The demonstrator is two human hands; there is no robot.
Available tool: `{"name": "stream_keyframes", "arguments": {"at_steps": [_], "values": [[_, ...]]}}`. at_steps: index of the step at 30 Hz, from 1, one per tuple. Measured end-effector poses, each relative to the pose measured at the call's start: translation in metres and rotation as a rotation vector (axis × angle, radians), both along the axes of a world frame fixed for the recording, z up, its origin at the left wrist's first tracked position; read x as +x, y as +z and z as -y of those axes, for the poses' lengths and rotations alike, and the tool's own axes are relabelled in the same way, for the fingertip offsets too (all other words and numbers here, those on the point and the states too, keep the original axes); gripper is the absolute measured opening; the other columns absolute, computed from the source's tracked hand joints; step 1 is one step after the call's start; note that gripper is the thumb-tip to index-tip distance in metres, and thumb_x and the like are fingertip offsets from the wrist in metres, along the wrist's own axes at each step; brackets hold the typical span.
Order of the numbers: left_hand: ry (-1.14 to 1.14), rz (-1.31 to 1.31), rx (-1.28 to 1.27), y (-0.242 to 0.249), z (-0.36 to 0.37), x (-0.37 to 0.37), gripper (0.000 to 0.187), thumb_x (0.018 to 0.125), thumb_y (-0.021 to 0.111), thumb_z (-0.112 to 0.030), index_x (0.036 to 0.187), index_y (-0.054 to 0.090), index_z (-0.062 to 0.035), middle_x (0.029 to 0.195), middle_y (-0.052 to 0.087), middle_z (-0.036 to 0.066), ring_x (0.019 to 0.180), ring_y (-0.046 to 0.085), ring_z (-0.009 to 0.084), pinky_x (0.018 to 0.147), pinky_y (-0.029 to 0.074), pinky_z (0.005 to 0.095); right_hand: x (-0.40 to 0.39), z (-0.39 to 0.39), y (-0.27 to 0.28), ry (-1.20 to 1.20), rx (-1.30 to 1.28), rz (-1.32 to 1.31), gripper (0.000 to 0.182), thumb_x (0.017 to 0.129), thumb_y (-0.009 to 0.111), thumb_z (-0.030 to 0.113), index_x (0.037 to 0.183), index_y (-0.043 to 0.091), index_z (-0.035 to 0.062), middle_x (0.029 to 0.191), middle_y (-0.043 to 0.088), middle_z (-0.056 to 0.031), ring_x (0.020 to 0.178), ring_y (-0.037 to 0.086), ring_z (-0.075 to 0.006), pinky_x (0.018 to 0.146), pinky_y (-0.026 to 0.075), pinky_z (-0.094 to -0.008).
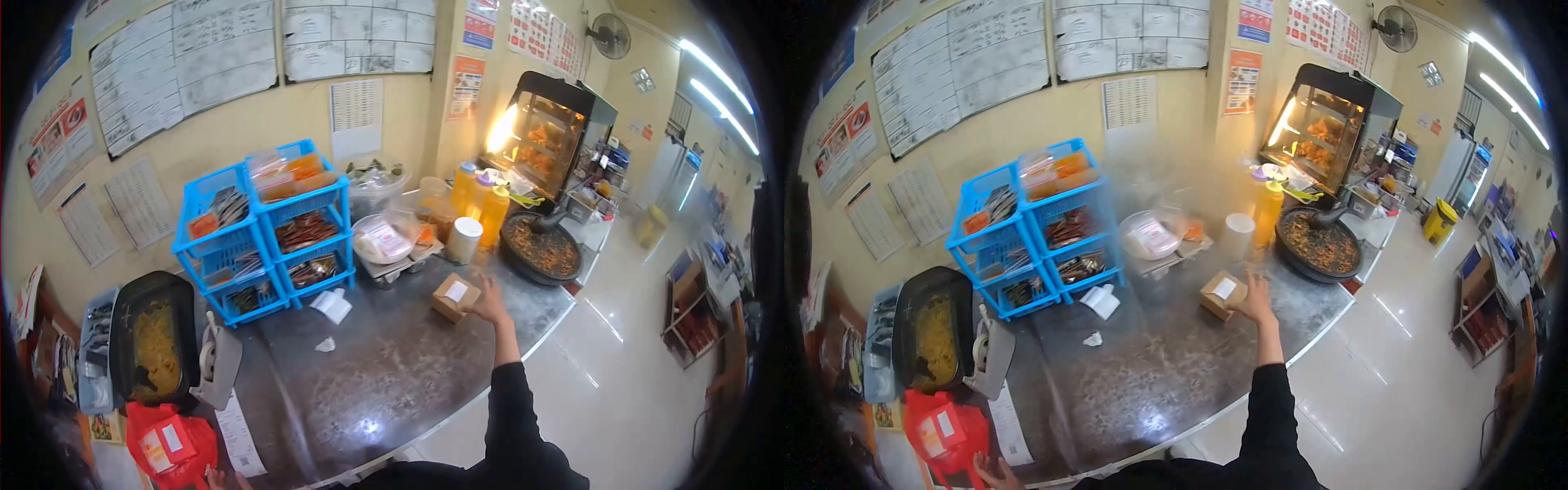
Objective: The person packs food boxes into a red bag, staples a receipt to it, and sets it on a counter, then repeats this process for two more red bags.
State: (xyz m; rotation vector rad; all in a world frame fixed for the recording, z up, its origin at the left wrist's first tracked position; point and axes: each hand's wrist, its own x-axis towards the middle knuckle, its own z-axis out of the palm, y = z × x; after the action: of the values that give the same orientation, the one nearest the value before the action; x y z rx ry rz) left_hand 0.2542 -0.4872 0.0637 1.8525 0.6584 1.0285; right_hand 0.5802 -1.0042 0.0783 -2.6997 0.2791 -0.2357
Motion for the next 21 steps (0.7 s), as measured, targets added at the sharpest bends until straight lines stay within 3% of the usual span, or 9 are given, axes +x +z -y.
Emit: {"name": "stream_keyframes", "arguments": {"at_steps": [2,3,6,9,10,12,14,17,21], "values": [[-0.006,0.011,0.038,0.003,0.004,0.008,0.043,0.08,0.057,-0.009,0.118,0.038,-0.0021,0.101,0.049,0.011,0.091,0.049,0.0209,0.08,0.041,0.031,0.04,0.022,-0.017,0.059,0.009,-0.135,0.113,0.044,0.079,0.04,0.133,0.016,0.0093,0.132,0.021,-0.026,0.126,0.015,-0.0372,0.101,0.024,-0.0415],[-0.003,0.017,0.057,0.001,0.004,0.011,0.039,0.081,0.056,-0.01,0.116,0.04,-0.0016,0.099,0.05,0.011,0.089,0.051,0.0207,0.079,0.042,0.0309,0.047,0.015,-0.014,0.065,0.009,-0.215,0.126,0.036,0.08,0.047,0.134,0.01,0.0063,0.129,0.025,-0.0281,0.124,0.022,-0.0386,0.1,0.026,-0.0406],[0.009,-0.028,0.091,-0.006,0.001,0.013,0.053,0.071,0.053,0.002,0.121,0.034,0.0008,0.117,0.041,0.014,0.096,0.045,0.0215,0.087,0.035,0.0335,0.08,0.02,-0.048,0.185,-0.077,-0.325,0.125,0.034,0.079,0.047,0.132,0.015,0.0032,0.124,0.035,-0.0261,0.117,0.035,-0.0368,0.096,0.032,-0.0405],[0.041,-0.04,0.108,0.031,0.032,0.013,0.05,0.069,0.057,0.0,0.115,0.038,0.0016,0.11,0.043,0.013,0.094,0.045,0.023,0.084,0.037,0.0344,0.073,0.0,-0.033,0.305,-0.214,-0.323,0.113,0.035,0.081,0.038,0.128,0.026,0.0026,0.115,0.048,-0.0207,0.105,0.048,-0.0323,0.087,0.039,-0.0396],[0.068,-0.056,0.154,0.027,0.03,0.008,0.05,0.068,0.057,0.0,0.115,0.038,0.0018,0.11,0.043,0.013,0.094,0.045,0.0229,0.084,0.037,0.0345,0.056,-0.01,-0.035,0.468,-0.202,-0.099,0.11,0.038,0.08,0.032,0.128,0.025,0.0024,0.113,0.049,-0.0209,0.105,0.048,-0.0344,0.087,0.04,-0.0398],[0.166,-0.142,0.236,0.032,0.024,-0.009,0.046,0.068,0.06,-0.004,0.11,0.043,0.0018,0.108,0.044,0.014,0.092,0.046,0.0235,0.084,0.037,0.0344,0.04,-0.039,-0.041,0.619,0.007,-0.248,0.112,0.039,0.078,0.024,0.131,0.017,0.0015,0.121,0.044,-0.0184,0.111,0.043,-0.0312,0.091,0.037,-0.0396],[0.279,-0.138,0.215,0.033,0.009,-0.028,0.043,0.07,0.061,-0.006,0.108,0.044,0.0014,0.102,0.045,0.015,0.093,0.047,0.0266,0.083,0.037,0.0346,0.023,-0.093,-0.034,0.88,0.437,-0.383,0.118,0.037,0.079,0.019,0.133,0.012,0.0023,0.121,0.042,-0.0154,0.112,0.042,-0.0258,0.094,0.032,-0.0343],[0.497,-0.073,0.124,0.027,-0.029,-0.059,0.05,0.071,0.064,-0.01,0.112,0.039,0.0031,0.099,0.044,0.016,0.093,0.046,0.0279,0.084,0.037,0.0345,-0.015,-0.21,0.014,1.191,0.848,-0.576,0.114,0.038,0.076,0.015,0.133,0.014,0.0042,0.121,0.04,-0.0165,0.114,0.039,-0.0265,0.098,0.024,-0.0311],[0.572,-0.124,-0.007,0.013,-0.122,-0.071,0.064,0.074,0.065,-0.027,0.118,0.033,0.0049,0.107,0.043,0.022,0.1,0.045,0.0338,0.087,0.037,0.0368,-0.073,-0.391,0.081,1.607,0.8,-0.375,0.107,0.046,0.075,0.011,0.133,0.014,0.0052,0.126,0.034,-0.0131,0.118,0.032,-0.0211,0.099,0.023,-0.031]]}}
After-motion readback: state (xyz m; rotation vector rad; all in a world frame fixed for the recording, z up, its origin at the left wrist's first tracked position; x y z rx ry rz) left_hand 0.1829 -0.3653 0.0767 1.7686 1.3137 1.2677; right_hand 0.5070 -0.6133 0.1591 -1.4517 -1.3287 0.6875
